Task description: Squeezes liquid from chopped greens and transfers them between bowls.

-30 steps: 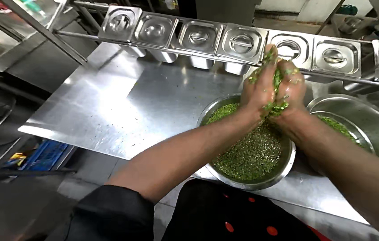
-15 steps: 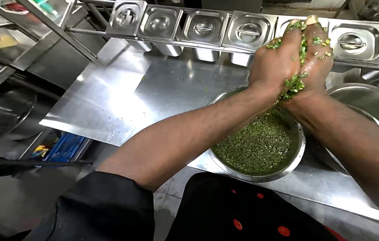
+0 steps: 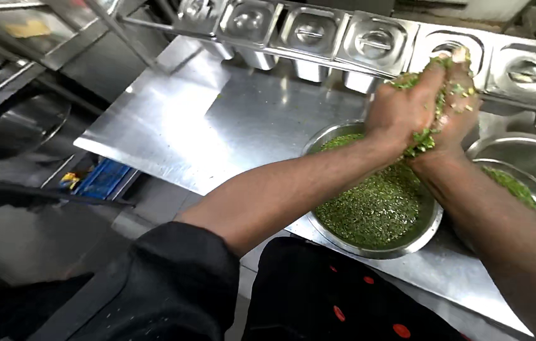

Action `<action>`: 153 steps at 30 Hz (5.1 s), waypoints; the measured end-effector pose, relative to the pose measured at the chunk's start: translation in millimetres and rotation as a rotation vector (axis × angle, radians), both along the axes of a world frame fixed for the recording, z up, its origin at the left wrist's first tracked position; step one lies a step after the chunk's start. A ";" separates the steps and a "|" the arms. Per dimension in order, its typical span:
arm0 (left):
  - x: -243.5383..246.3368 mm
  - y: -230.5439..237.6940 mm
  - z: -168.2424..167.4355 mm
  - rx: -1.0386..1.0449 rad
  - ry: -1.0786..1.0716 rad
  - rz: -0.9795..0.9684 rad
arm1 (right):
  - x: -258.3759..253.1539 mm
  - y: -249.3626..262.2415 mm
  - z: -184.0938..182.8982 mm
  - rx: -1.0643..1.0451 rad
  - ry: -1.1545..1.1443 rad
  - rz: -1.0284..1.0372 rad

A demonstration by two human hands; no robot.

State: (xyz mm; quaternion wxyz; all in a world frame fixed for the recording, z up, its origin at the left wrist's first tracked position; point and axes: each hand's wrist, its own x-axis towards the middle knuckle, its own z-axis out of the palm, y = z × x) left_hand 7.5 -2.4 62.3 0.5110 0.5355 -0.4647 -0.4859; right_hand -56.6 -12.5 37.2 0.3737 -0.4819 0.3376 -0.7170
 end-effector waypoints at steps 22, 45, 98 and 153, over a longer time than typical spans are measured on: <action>-8.9 14.2 -33.0 0.103 0.554 -0.077 | -6.2 8.1 -11.7 0.233 -0.120 0.073; -1.8 -10.4 -20.7 0.018 0.379 -0.025 | 1.9 -1.1 -2.6 0.088 0.700 -0.414; 2.5 28.9 -63.2 0.193 0.180 -0.022 | -2.3 34.7 -57.3 0.382 0.020 -0.027; 3.2 21.1 -39.0 0.080 0.054 -0.143 | -14.2 29.0 -37.9 0.248 0.003 -0.027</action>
